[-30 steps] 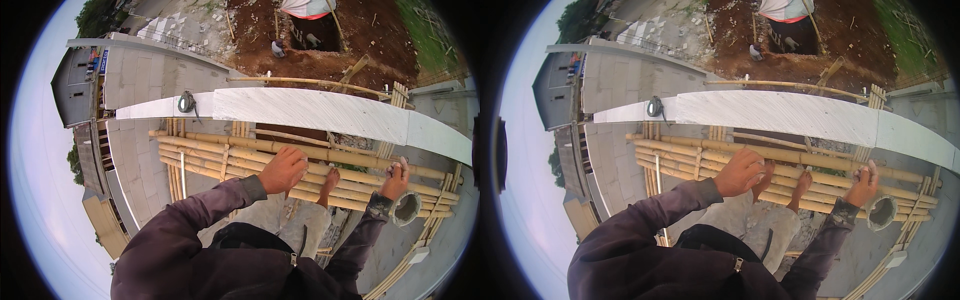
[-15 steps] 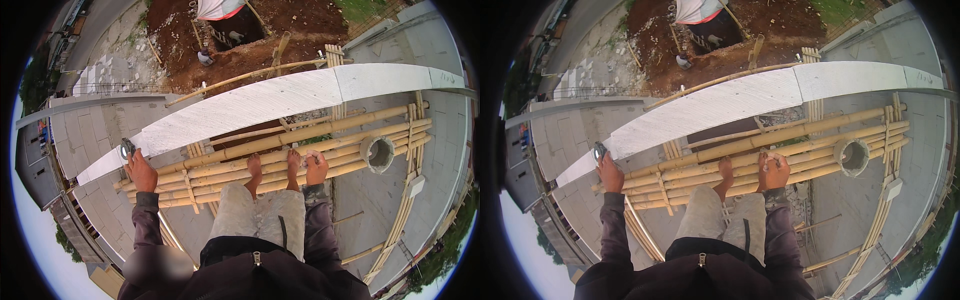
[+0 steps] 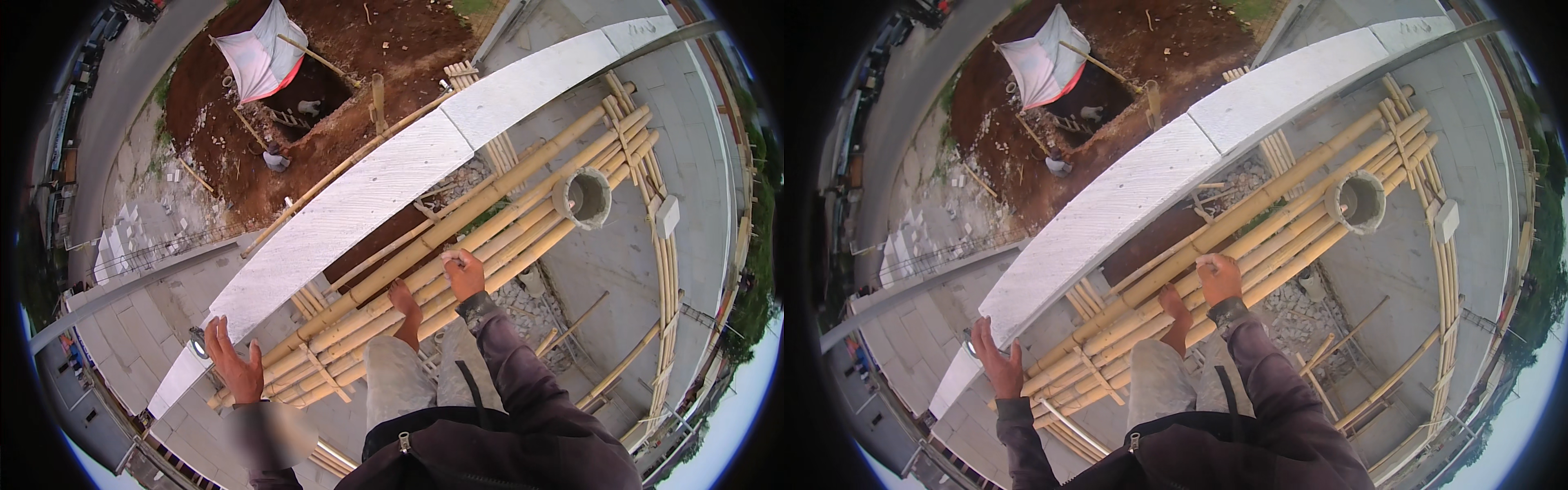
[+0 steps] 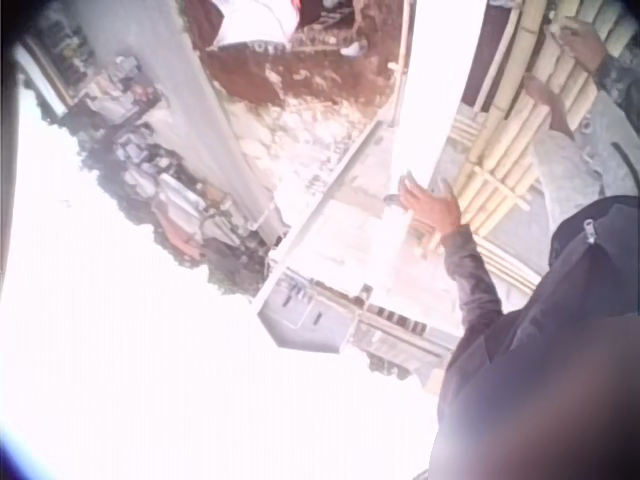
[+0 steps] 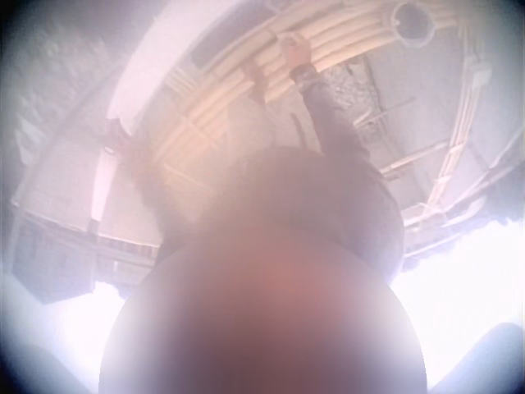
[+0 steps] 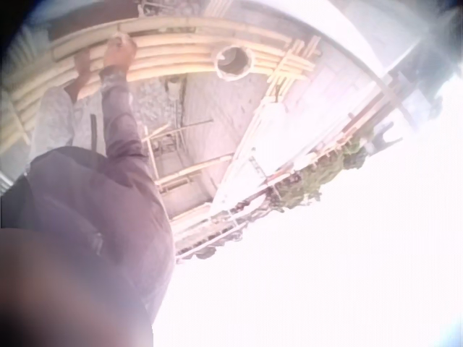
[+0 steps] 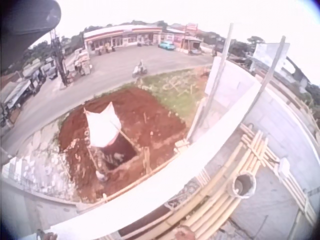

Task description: The person places white rectangular tiles onto a bamboo scaffolding structure, aligns them, and applies cement mortar from a bucket using a trowel to secure the tiles. The person repeatedly scoops mortar and spreads it along the tile edges and joints.

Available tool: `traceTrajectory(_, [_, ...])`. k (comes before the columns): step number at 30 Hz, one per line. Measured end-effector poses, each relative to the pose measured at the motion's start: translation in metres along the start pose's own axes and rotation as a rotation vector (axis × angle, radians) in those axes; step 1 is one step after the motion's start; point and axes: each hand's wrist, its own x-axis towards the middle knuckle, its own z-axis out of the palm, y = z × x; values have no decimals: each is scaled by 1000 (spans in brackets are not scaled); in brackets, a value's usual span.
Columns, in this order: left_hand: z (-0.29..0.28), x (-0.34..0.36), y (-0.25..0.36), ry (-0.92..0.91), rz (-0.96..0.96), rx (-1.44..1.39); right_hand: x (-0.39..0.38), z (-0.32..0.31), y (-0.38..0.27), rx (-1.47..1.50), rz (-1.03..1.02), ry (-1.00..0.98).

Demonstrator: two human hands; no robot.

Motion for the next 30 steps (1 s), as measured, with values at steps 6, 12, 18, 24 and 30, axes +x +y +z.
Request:
traceTrajectory(6, [27, 49, 72, -59, 225, -89, 10, 19, -33, 53, 26, 13])
traceTrajectory(12, [42, 45, 48, 59, 82, -212, 10, 12, -79, 385, 12, 72])
traceTrajectory(18, [30, 16, -2, 31, -76, -82, 10, 10, -115, 582, 2, 72])
traceTrajectory(24, [14, 48, -9, 59, 109, -36, 43, 6, -162, 497, -54, 217])
traceTrajectory(30, [-4, 107, 5, -118, 303, 3, 55, 8, -184, 284, -61, 290])
